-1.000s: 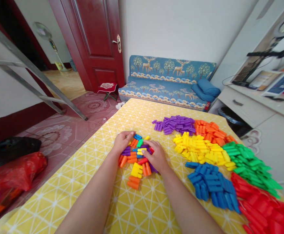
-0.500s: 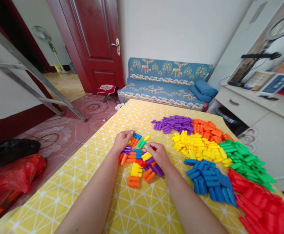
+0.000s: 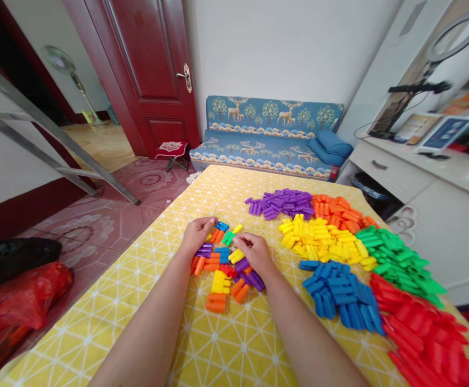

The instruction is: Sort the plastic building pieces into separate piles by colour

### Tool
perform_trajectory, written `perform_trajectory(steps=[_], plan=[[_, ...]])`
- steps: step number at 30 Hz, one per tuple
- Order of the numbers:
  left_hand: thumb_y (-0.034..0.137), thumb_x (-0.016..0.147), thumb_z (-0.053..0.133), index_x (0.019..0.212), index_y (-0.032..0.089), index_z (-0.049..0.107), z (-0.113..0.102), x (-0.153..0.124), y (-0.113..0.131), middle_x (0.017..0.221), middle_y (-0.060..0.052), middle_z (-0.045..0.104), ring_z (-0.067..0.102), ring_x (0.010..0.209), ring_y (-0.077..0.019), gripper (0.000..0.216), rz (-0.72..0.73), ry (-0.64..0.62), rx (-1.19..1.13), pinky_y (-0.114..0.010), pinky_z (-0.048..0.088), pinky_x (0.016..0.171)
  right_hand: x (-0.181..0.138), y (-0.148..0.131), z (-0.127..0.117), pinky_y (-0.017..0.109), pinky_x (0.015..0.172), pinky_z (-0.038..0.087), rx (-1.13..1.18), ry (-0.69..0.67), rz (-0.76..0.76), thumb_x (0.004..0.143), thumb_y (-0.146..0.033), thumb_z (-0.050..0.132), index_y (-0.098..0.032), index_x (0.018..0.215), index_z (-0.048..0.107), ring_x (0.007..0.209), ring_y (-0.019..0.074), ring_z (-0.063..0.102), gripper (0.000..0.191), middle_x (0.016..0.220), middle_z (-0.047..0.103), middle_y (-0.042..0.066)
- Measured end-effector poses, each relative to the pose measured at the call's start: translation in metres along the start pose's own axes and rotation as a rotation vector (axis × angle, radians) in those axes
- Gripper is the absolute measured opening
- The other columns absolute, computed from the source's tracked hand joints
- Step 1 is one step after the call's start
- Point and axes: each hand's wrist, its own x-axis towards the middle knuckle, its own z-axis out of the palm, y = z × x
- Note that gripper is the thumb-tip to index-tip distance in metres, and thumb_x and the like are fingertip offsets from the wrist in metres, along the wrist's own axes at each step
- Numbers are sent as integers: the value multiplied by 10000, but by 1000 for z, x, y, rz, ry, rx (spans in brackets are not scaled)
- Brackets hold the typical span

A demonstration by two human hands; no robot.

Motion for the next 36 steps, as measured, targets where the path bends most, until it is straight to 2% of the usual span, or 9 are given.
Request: perform_trajectory(steps=[24,26,29,33,36], plan=[[497,846,526,1010,166,731,0,0,-2,1049,-88,731,659,1006,-256,422,2,-4,-27,-367,483,918,-1,1,1,269,715,484,14,-4,6,814,-404,597,-203,877,713,758,171,631,241,825,708,18],[496,846,526,1011,170,732,0,0,-2,1048,-86,732,660,1005,-257,419,4,-5,-27,-367,486,914,-1,-4,-3,278,739,487,2,-43,15,804,-373,604,-201,914,703,783,174,634,227,851,705,21],[500,840,534,1005,176,733,1,0,-2,1038,-82,735,665,994,-258,414,-1,-1,-23,-363,495,897,-4,-20,-15,296,805,482,-84,-183,8,767,-301,628,-215,1035,669,884,184,634,284,975,691,28],[508,838,531,1001,180,734,1,1,-4,1035,-81,736,665,993,-259,419,-3,1,-24,-361,498,891,-12,-44,-35,363,917,427,-425,-386,-74,661,-342,730,-256,1196,597,1082,246,557,558,1208,599,60],[509,838,525,1004,178,734,2,2,-5,1040,-81,735,662,1000,-259,425,-3,2,-32,-363,491,908,-17,-50,-37,363,915,411,-600,-432,-106,618,-290,742,-273,1232,571,1109,259,525,638,1228,563,73]])
